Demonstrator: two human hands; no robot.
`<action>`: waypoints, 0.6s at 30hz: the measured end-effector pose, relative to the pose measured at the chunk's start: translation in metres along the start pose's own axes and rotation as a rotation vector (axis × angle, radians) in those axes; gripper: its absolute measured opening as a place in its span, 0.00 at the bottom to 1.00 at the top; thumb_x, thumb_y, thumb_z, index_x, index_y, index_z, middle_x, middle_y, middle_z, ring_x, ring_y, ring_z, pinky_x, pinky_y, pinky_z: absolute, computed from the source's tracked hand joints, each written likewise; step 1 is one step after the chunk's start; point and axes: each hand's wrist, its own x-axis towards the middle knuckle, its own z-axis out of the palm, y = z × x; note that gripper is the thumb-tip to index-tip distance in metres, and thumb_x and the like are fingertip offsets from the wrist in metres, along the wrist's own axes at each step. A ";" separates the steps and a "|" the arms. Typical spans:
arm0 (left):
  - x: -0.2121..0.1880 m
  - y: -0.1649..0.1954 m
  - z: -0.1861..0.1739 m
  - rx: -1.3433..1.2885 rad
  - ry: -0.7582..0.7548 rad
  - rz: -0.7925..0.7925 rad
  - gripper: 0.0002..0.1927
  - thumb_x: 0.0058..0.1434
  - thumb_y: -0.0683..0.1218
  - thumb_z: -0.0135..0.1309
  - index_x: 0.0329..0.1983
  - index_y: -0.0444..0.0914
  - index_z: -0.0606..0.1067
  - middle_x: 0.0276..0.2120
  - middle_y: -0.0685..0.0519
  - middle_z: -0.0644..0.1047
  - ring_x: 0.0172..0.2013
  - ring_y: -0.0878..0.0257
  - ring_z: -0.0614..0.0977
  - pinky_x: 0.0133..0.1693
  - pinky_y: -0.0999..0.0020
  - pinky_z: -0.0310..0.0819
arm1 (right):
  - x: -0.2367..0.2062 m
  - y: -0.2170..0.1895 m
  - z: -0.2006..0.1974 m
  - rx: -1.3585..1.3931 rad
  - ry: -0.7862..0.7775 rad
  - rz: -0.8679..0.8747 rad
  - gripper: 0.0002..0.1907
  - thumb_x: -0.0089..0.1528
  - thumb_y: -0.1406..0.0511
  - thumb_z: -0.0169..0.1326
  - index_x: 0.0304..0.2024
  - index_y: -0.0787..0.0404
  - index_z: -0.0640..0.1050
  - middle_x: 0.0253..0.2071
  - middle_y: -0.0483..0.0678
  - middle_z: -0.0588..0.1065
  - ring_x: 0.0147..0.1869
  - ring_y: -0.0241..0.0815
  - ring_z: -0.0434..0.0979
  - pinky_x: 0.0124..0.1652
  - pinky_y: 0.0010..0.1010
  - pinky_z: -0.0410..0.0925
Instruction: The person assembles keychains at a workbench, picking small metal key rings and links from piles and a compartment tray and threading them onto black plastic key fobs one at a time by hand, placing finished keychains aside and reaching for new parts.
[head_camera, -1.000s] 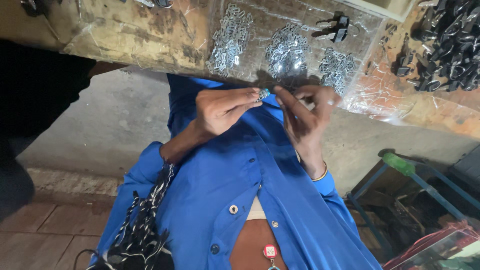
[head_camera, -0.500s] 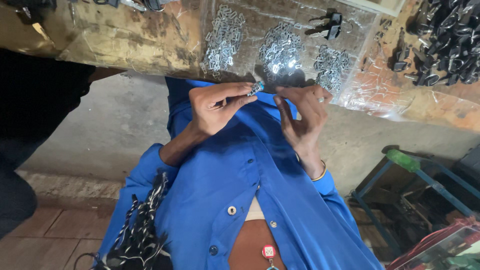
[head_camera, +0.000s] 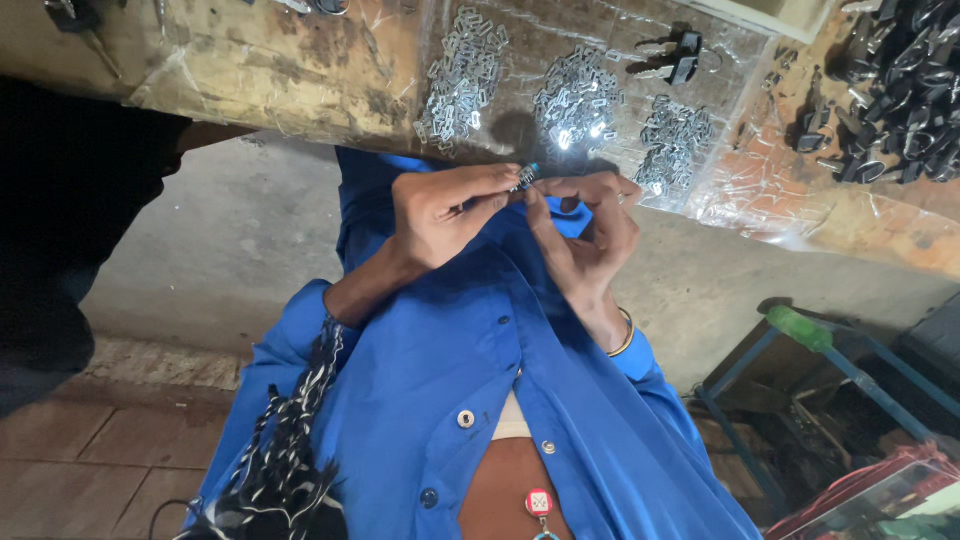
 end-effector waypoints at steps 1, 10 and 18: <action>0.001 0.000 -0.001 0.043 -0.019 0.054 0.11 0.61 0.33 0.66 0.47 0.31 0.81 0.47 0.44 0.83 0.46 0.55 0.88 0.45 0.66 0.85 | 0.000 -0.001 -0.003 -0.099 -0.034 -0.069 0.10 0.58 0.74 0.67 0.38 0.63 0.78 0.37 0.44 0.80 0.34 0.37 0.70 0.44 0.29 0.62; -0.001 0.002 -0.002 -0.012 0.018 0.029 0.12 0.59 0.34 0.69 0.45 0.30 0.81 0.45 0.43 0.83 0.46 0.54 0.88 0.48 0.65 0.85 | 0.002 0.013 -0.037 -0.731 -0.081 -0.427 0.22 0.58 0.59 0.77 0.53 0.47 0.84 0.57 0.45 0.73 0.62 0.48 0.65 0.61 0.44 0.53; -0.005 -0.007 0.003 -0.146 0.052 -0.096 0.12 0.61 0.33 0.68 0.46 0.30 0.80 0.47 0.43 0.83 0.47 0.60 0.87 0.46 0.68 0.85 | -0.003 0.017 -0.041 -0.761 -0.074 -0.417 0.24 0.62 0.57 0.76 0.59 0.48 0.83 0.69 0.49 0.66 0.69 0.54 0.60 0.66 0.47 0.53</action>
